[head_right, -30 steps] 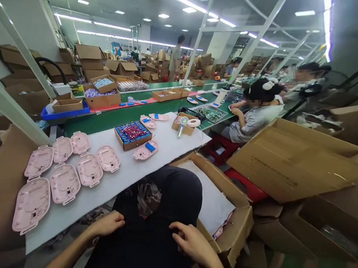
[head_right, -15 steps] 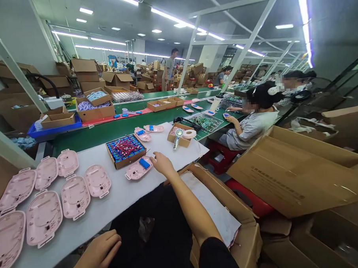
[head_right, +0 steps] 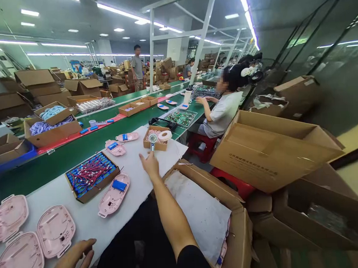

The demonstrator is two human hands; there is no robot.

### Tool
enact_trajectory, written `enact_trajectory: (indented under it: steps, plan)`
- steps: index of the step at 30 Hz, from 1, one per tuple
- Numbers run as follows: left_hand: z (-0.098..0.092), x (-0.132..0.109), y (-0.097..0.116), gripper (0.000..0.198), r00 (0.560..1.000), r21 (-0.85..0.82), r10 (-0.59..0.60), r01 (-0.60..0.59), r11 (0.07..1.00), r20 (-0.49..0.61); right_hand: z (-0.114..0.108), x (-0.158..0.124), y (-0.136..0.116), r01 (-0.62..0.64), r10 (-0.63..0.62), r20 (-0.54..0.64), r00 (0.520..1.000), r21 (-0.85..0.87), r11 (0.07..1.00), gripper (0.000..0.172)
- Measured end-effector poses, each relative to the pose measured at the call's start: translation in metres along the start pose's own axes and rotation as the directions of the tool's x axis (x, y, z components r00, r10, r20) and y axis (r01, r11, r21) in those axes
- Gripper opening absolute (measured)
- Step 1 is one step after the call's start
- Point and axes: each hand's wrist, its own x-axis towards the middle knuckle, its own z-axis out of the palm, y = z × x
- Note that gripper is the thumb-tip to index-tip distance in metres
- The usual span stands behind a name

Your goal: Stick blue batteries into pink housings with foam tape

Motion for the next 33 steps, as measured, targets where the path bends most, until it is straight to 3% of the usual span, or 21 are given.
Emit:
enact_trajectory:
  steps: [3, 7, 9, 15, 18, 21, 24, 26, 28, 30, 31, 33]
  plan:
    - [0.011, 0.021, 0.007, 0.025, 0.999, -0.045, 0.045, -0.045, 0.998, 0.001, -0.012, 0.033, 0.011, -0.172, 0.165, -0.098, 0.981, -0.064, 0.983, 0.067]
    - [0.030, 0.023, 0.006, 0.024, 0.998, -0.089, 0.036, -0.032, 0.996, 0.050, -0.004, 0.059, 0.019, -0.199, 0.188, -0.105, 0.977, -0.110, 0.974, 0.045]
    - [0.036, 0.023, 0.000, 0.024, 0.997, -0.063, 0.013, -0.009, 0.998, 0.072, 0.002, 0.063, 0.019, -0.196, 0.182, -0.112, 0.977, -0.123, 0.973, 0.044]
    - [0.067, 0.051, -0.029, 0.044, 0.995, 0.341, -0.030, -0.003, 0.940, 0.092, 0.009, 0.037, 0.031, -0.180, 0.163, -0.132, 0.978, -0.130, 0.975, 0.075]
    - [0.071, 0.065, -0.036, 0.045, 0.993, 0.446, 0.023, -0.073, 0.892, 0.117, 0.017, 0.010, 0.046, 0.026, -0.037, -0.104, 0.994, -0.107, 0.994, 0.056]
    - [0.035, 0.067, -0.031, 0.054, 0.988, 0.388, 0.104, -0.141, 0.911, 0.115, 0.029, -0.002, 0.052, 0.259, -0.260, -0.044, 0.965, -0.035, 0.965, 0.038]
    - [-0.032, 0.071, -0.034, 0.051, 0.975, 0.314, 0.215, -0.223, 0.923, 0.060, 0.041, 0.015, 0.034, 0.390, -0.390, -0.021, 0.921, 0.071, 0.918, 0.038]
    - [-0.074, 0.091, -0.054, 0.052, 0.969, 0.344, 0.242, -0.242, 0.907, 0.042, 0.052, 0.042, 0.008, 0.410, -0.421, 0.056, 0.906, 0.143, 0.901, 0.045]
    - [-0.100, 0.128, -0.090, 0.050, 0.992, 0.453, 0.127, -0.108, 0.885, -0.010, 0.065, 0.074, -0.025, 0.309, -0.346, 0.164, 0.924, 0.214, 0.927, 0.058]
    - [-0.105, 0.176, -0.139, 0.044, 0.994, 0.577, -0.092, 0.044, 0.816, 0.055, 0.082, 0.104, -0.056, 0.165, -0.232, 0.242, 0.942, 0.266, 0.950, 0.065]
    - [-0.101, 0.200, -0.165, 0.042, 0.969, 0.619, -0.233, 0.132, 0.774, 0.085, 0.090, 0.115, -0.068, 0.112, -0.189, 0.260, 0.947, 0.287, 0.951, 0.062]
    - [-0.087, 0.236, -0.217, 0.043, 0.875, 0.668, -0.450, 0.228, 0.708, 0.178, 0.104, 0.129, -0.087, 0.072, -0.167, 0.267, 0.949, 0.334, 0.940, 0.047]
